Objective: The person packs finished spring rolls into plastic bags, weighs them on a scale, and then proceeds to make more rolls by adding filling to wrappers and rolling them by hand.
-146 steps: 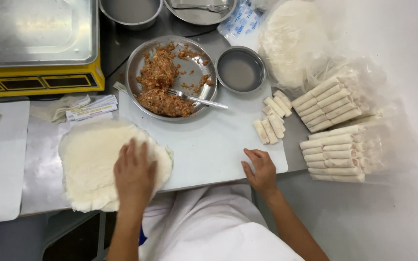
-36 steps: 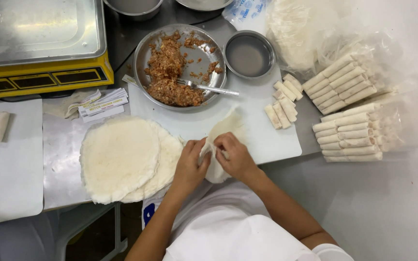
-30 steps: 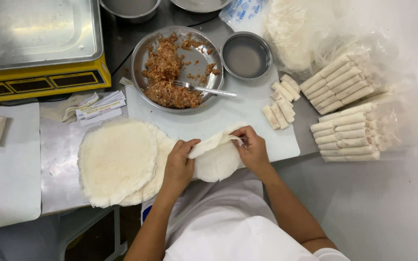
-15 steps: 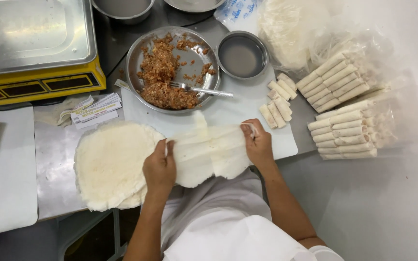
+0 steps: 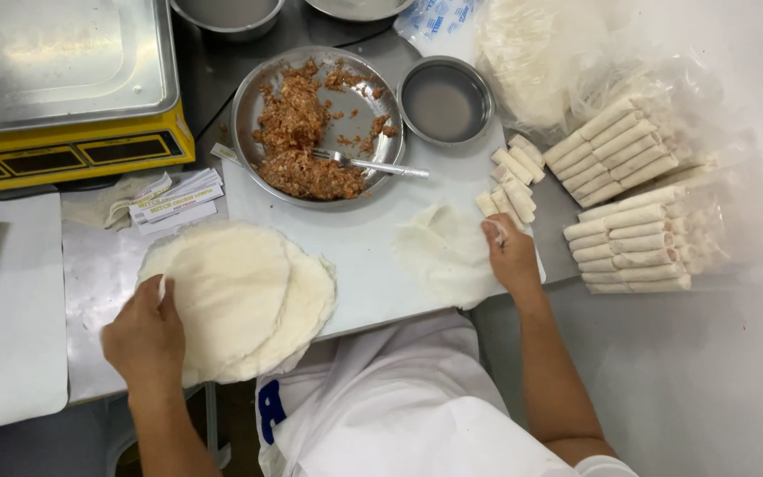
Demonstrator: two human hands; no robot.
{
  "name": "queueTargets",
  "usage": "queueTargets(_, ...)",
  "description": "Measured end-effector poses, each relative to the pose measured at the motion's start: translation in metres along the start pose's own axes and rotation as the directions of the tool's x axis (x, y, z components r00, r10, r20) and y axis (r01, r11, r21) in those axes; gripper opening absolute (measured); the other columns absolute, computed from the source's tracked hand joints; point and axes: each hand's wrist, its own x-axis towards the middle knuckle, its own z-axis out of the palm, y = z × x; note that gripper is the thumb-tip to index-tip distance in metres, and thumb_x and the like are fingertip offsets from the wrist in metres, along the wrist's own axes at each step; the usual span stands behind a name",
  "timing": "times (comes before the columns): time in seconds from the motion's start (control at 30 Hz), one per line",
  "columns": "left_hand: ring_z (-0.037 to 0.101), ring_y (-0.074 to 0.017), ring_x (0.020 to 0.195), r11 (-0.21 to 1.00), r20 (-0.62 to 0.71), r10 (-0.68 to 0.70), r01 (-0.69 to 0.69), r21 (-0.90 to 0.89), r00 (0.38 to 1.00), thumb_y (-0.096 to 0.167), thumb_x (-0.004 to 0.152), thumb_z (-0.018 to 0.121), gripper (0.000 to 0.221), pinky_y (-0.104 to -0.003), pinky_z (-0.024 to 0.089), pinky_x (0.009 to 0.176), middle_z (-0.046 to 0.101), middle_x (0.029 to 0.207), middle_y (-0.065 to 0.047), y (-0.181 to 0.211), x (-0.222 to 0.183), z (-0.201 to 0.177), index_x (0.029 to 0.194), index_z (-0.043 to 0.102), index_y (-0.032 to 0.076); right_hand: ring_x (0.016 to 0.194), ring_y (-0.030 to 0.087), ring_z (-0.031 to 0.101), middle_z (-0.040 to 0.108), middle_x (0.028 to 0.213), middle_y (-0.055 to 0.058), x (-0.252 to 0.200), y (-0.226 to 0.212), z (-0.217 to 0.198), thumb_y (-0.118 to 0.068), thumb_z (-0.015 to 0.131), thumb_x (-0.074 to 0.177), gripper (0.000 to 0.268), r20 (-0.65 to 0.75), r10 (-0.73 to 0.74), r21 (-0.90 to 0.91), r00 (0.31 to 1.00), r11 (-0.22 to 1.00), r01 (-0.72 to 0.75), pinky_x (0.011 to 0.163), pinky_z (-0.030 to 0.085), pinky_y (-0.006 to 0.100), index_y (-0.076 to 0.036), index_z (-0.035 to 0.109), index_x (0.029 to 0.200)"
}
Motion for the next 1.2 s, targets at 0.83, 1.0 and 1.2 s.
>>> queueTargets(0.83, 0.062, -0.0168, 0.112, 0.664, 0.003, 0.673, -0.602, -0.444, 0.739, 0.013, 0.096, 0.063, 0.021, -0.050, 0.034, 0.105, 0.070, 0.112, 0.003, 0.180, 0.002, 0.014, 0.109, 0.073, 0.025, 0.101, 0.023, 0.059, 0.069, 0.098, -0.003, -0.038, -0.036, 0.045, -0.065, 0.066, 0.090, 0.043, 0.145, -0.746, -0.182, 0.650, 0.626, 0.758, 0.083, 0.039, 0.045, -0.025, 0.073, 0.104)
queueTargets(1.0, 0.060, -0.0217, 0.115, 0.671, -0.015, 0.632, -0.557, -0.489, 0.774, 0.011, 0.096, 0.063, 0.026, -0.054, 0.031, 0.107, 0.066, 0.114, -0.002, 0.192, -0.016, 0.013, 0.118, 0.070, 0.022, 0.093, 0.027, 0.059, 0.064, 0.093, 0.001, 0.122, -0.037, 0.013, -0.055, 0.044, 0.110, 0.043, -0.278, -0.778, -0.646, 0.564, 0.586, 0.490, 0.080, 0.044, 0.046, -0.023, 0.072, 0.104)
queueTargets(1.2, 0.059, -0.0220, 0.115, 0.692, -0.018, 0.623, -0.562, -0.454, 0.782, 0.019, 0.096, 0.063, 0.026, -0.053, 0.036, 0.104, 0.064, 0.122, -0.002, 0.188, -0.025, 0.006, 0.122, 0.067, 0.023, 0.102, 0.018, 0.059, 0.064, 0.086, -0.009, 0.133, -0.043, 0.025, -0.055, 0.043, 0.114, 0.044, -0.385, -0.619, -0.650, 0.684, 0.709, 0.275, 0.086, 0.037, 0.043, -0.029, 0.068, 0.089)
